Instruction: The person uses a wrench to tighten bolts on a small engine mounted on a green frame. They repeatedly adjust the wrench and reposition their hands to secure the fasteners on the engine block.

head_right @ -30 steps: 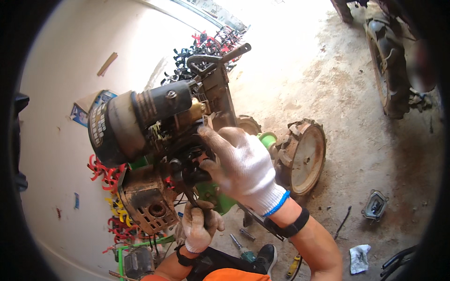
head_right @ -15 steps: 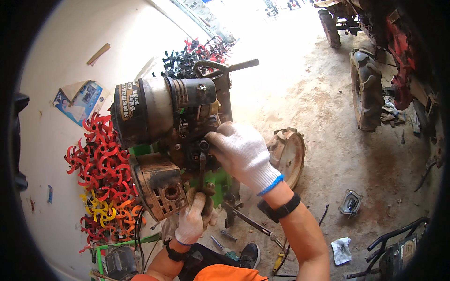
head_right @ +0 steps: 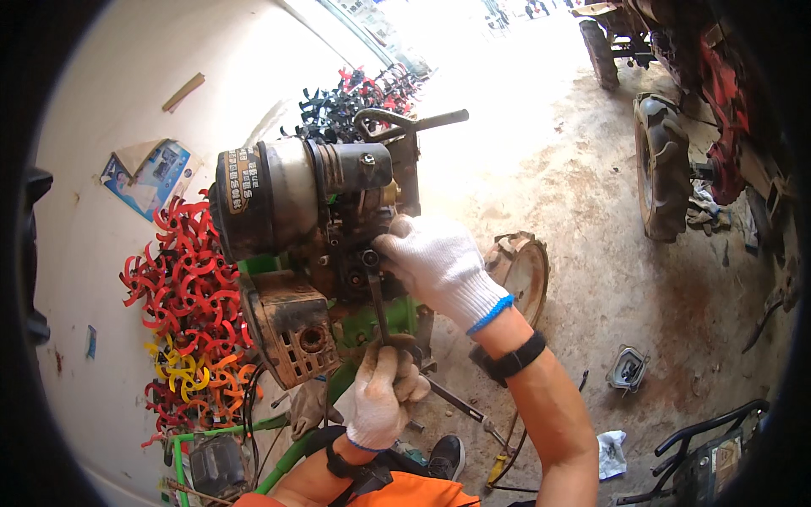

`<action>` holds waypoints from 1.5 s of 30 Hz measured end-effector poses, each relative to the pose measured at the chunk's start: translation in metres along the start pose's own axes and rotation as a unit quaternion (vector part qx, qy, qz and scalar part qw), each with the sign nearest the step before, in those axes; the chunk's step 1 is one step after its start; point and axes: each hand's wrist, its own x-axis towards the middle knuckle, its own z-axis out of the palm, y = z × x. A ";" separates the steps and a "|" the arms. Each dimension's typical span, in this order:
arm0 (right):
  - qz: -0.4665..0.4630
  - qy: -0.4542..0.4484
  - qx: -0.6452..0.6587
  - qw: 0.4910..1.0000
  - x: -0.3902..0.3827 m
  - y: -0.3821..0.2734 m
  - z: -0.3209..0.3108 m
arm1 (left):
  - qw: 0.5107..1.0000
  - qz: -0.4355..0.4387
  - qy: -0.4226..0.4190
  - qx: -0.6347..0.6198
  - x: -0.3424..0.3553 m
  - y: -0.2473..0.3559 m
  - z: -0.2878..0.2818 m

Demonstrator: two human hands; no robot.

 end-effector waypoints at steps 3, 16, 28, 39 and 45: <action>-0.018 0.010 -0.009 1.000 0.001 0.002 -0.001 | 1.000 0.005 -0.001 0.030 0.002 -0.003 -0.003; -0.037 0.017 -0.003 0.999 0.002 0.006 -0.001 | 0.997 0.059 -0.029 0.034 0.021 -0.046 0.007; -0.025 0.004 0.009 1.000 0.002 0.009 0.000 | 0.991 0.097 -0.062 0.068 0.050 -0.074 0.026; -0.057 -0.004 0.016 0.998 -0.014 0.018 -0.028 | 0.906 0.174 -0.236 0.306 0.040 -0.033 0.000; 0.275 -0.021 -0.061 0.959 -0.148 0.083 -0.121 | 0.913 0.092 -0.350 0.189 0.045 -0.050 -0.007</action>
